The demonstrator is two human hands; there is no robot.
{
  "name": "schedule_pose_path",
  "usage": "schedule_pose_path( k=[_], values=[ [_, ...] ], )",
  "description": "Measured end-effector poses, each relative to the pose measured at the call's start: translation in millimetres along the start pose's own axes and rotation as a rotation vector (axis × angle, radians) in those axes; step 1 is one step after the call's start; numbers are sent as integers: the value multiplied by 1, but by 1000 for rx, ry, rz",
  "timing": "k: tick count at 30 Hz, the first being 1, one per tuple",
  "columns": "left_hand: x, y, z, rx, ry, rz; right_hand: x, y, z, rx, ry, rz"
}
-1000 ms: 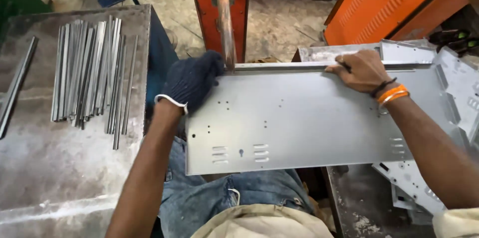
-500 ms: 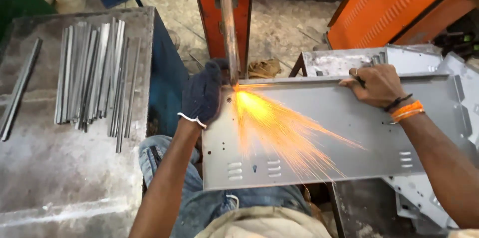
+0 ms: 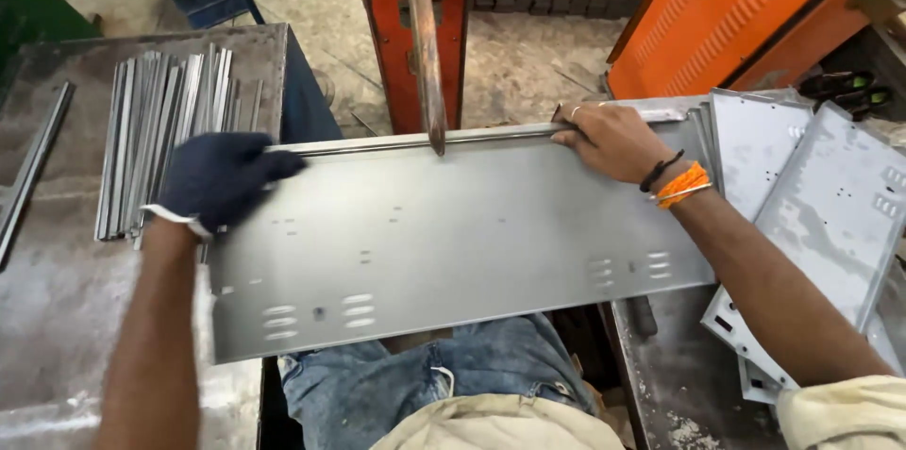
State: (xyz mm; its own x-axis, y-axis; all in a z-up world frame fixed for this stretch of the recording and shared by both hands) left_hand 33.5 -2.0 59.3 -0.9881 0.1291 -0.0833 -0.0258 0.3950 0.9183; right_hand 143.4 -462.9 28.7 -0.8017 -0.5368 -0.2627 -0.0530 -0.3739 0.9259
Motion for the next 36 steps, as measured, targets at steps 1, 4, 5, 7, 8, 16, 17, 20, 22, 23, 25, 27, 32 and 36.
schedule_pose_path(
  k=[1,4,5,7,8,16,17,20,22,23,25,27,32,36],
  values=[
    [8,7,14,-1,68,19,1,-3,1,-14,21,-13],
    [21,21,30,-11,175,70,-3,-16,-7,61,-103,-34],
    [27,13,38,-11,169,72,-6,-19,3,62,-108,-36],
    [34,13,39,-312,-289,-368,-15,-23,23,-5,-33,-70],
    [26,11,19,-311,-299,-366,-19,-26,31,-4,-42,-74],
    [-28,-61,-99,-43,-615,-290,-34,-50,77,-97,23,-77],
    [-31,-66,-97,-41,-614,-289,-36,-50,78,-96,22,-74],
    [-37,-75,-96,-68,-576,-241,-38,-52,80,-59,-51,-1],
    [-37,-71,-99,-97,-552,-234,-40,-47,86,-60,11,-75],
    [-38,-70,-100,-99,-550,-232,-40,-48,85,-63,12,-75],
    [-38,-70,-100,-131,-507,-187,-40,-53,82,-17,-32,17],
    [-34,-71,-103,-121,-493,-164,-38,-56,82,-26,-9,16],
    [-40,-72,-100,-111,-493,-160,-40,-45,89,-87,46,-25],
    [-39,-71,-100,-114,-481,-134,-40,-55,84,4,-7,20]
  ],
)
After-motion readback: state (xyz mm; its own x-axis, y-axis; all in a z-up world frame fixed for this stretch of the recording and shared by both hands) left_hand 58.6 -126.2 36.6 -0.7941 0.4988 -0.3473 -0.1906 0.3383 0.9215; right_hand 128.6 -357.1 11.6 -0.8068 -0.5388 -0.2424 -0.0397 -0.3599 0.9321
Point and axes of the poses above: each hand's wrist, its own x-axis away from the middle knuckle, its own y-axis out of the back of the hand, z = x × y, the point moved 3 cm from there along -x, towards the middle knuckle, and after that the axes turned 14 degrees about -y, right-handed, at the moved point
